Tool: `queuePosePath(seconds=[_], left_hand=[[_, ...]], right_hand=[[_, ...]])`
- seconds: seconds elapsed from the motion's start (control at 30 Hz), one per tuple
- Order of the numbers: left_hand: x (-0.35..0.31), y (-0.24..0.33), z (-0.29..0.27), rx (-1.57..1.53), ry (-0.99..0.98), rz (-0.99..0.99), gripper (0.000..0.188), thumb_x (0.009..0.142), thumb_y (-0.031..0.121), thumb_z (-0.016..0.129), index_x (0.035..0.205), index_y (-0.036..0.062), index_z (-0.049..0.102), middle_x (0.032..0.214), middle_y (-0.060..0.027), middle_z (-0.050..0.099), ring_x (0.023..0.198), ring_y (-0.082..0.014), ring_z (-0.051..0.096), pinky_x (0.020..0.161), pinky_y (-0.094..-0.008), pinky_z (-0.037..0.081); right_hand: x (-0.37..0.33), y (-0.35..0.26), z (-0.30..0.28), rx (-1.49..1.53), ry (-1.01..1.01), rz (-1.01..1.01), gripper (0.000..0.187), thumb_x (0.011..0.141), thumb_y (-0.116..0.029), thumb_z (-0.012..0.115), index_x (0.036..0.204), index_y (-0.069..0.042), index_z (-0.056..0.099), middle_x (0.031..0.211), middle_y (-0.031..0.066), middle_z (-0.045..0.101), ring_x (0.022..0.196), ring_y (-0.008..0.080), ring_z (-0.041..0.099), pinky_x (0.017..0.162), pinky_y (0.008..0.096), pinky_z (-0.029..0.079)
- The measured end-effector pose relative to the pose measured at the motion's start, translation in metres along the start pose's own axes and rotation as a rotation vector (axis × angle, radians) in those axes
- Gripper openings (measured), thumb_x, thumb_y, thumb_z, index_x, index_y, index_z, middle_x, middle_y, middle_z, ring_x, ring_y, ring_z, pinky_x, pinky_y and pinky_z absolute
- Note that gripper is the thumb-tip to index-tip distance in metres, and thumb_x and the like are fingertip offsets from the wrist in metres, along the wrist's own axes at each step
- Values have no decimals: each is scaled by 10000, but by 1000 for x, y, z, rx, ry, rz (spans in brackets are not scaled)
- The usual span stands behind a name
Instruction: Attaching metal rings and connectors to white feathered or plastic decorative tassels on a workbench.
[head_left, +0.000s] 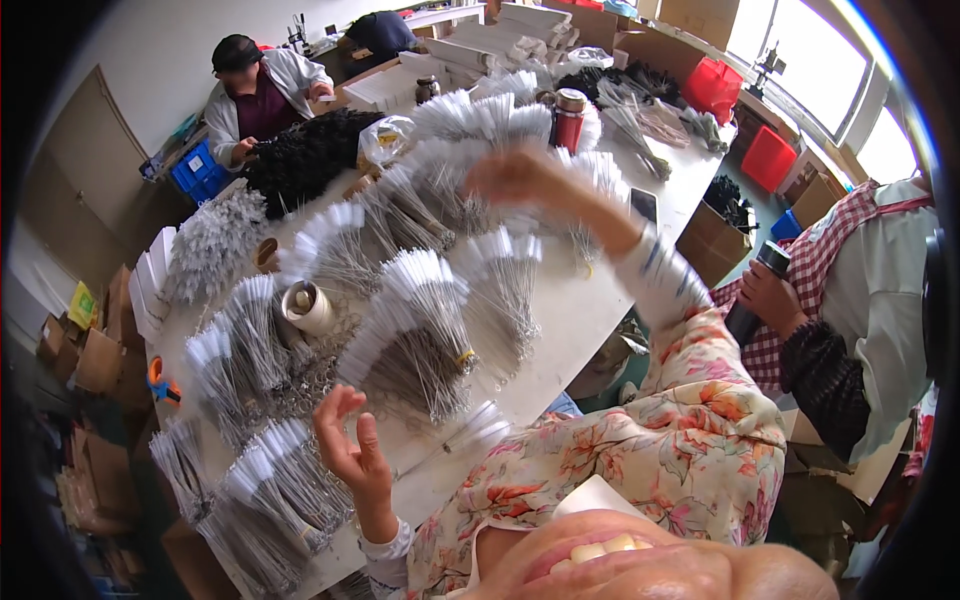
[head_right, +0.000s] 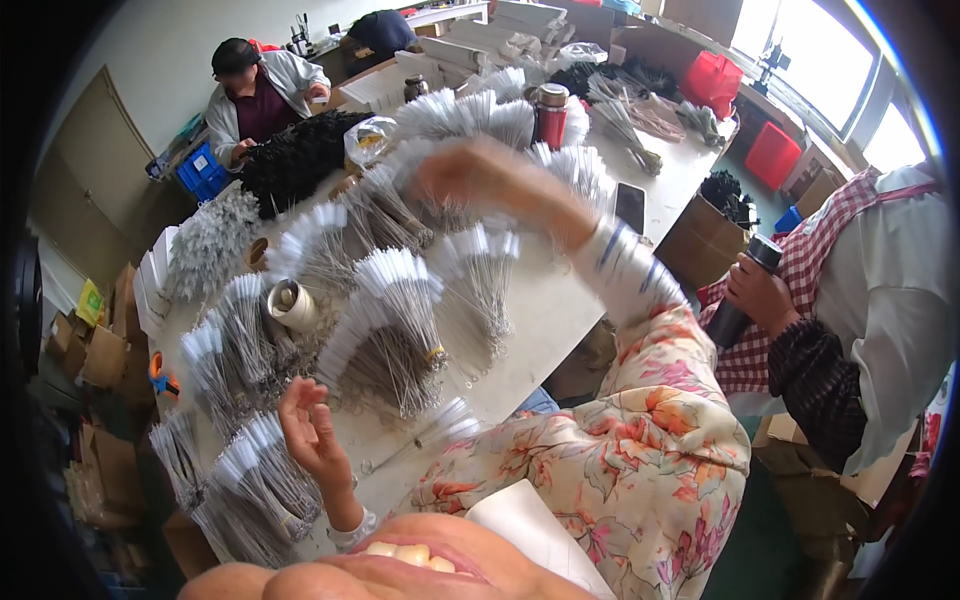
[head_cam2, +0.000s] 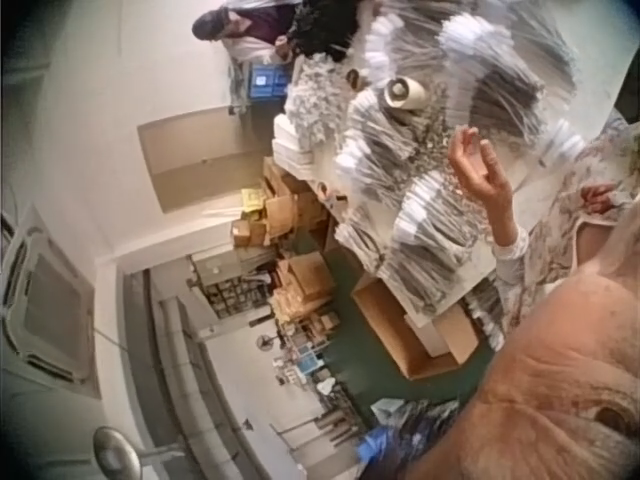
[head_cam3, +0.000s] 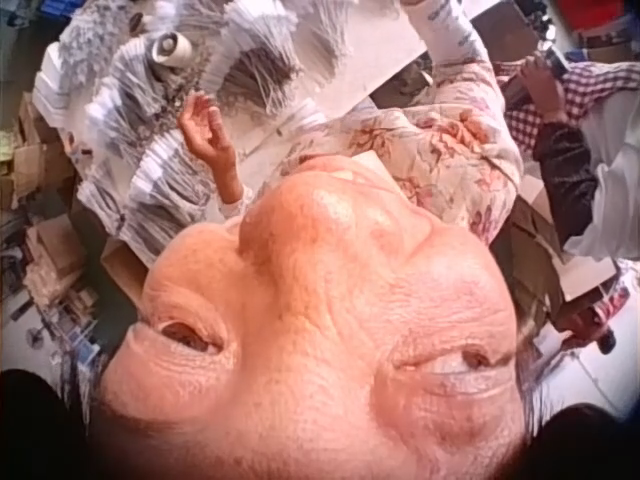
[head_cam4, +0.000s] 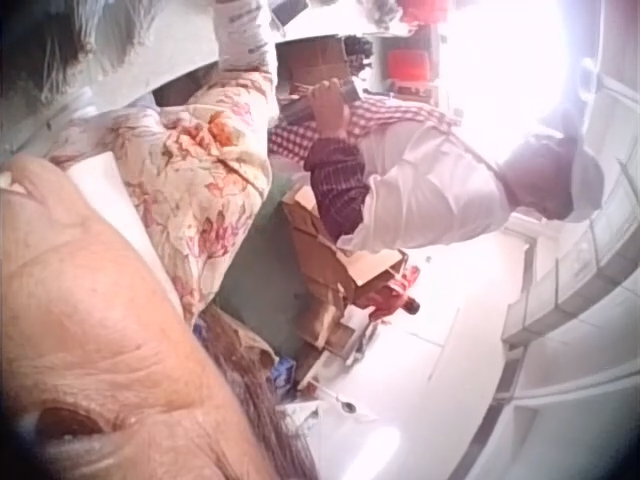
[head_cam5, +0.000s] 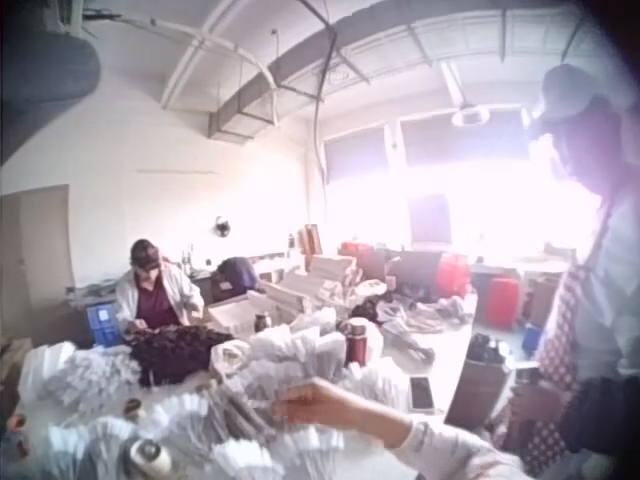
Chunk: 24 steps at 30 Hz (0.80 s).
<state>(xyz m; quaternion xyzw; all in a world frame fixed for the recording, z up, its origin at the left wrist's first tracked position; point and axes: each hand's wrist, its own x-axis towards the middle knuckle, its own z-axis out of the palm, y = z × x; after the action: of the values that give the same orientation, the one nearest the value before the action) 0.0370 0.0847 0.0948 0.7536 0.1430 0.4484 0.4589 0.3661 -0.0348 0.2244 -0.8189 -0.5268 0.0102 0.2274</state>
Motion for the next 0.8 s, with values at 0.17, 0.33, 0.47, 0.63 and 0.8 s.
queuePosePath(seconds=[0.17, 0.33, 0.47, 0.63, 0.8], left_hand=[[30, 18, 30, -40, -12, 157, 758, 855, 445, 526, 1354, -20, 197, 1317, -191, 328, 1230, -294, 351, 1027, -420, 262], [13, 25, 56, -386, -312, -50, 948, 761, 538, 605, 1379, -8, 136, 1380, -208, 255, 1283, -297, 280, 1060, -432, 195], [6, 25, 26, -90, -327, 50, 188, 812, 166, 640, 921, 25, 579, 1024, -113, 552, 994, -258, 544, 923, -400, 413], [-6, 24, 17, 208, -251, 418, 95, 774, 100, 662, 794, 68, 576, 788, -49, 562, 795, -236, 572, 850, -463, 456], [-33, 0, 22, 269, -245, 476, 266, 701, 71, 723, 941, 21, 618, 912, -95, 618, 870, -262, 596, 809, -417, 500]], right_hand=[[-67, -68, 115, 531, -50, -506, 143, 742, -50, 594, 882, -38, 624, 795, 92, 621, 737, 262, 605, 653, 327, 487], [-87, -93, 140, 847, -175, -567, 126, 845, -86, 553, 913, 16, 582, 743, 96, 589, 686, 210, 578, 624, 302, 443], [-96, -83, 127, 1130, -623, -282, 199, 919, -184, 498, 897, -5, 584, 688, -9, 552, 659, 50, 498, 583, 228, 404], [-109, -87, 149, 1384, -976, 62, 162, 886, -189, 539, 914, -47, 613, 713, -36, 569, 598, 30, 468, 522, 174, 368], [-118, -61, 150, 1172, -930, 148, 222, 877, -203, 553, 951, -4, 617, 726, 7, 599, 585, 38, 465, 500, 178, 355]])
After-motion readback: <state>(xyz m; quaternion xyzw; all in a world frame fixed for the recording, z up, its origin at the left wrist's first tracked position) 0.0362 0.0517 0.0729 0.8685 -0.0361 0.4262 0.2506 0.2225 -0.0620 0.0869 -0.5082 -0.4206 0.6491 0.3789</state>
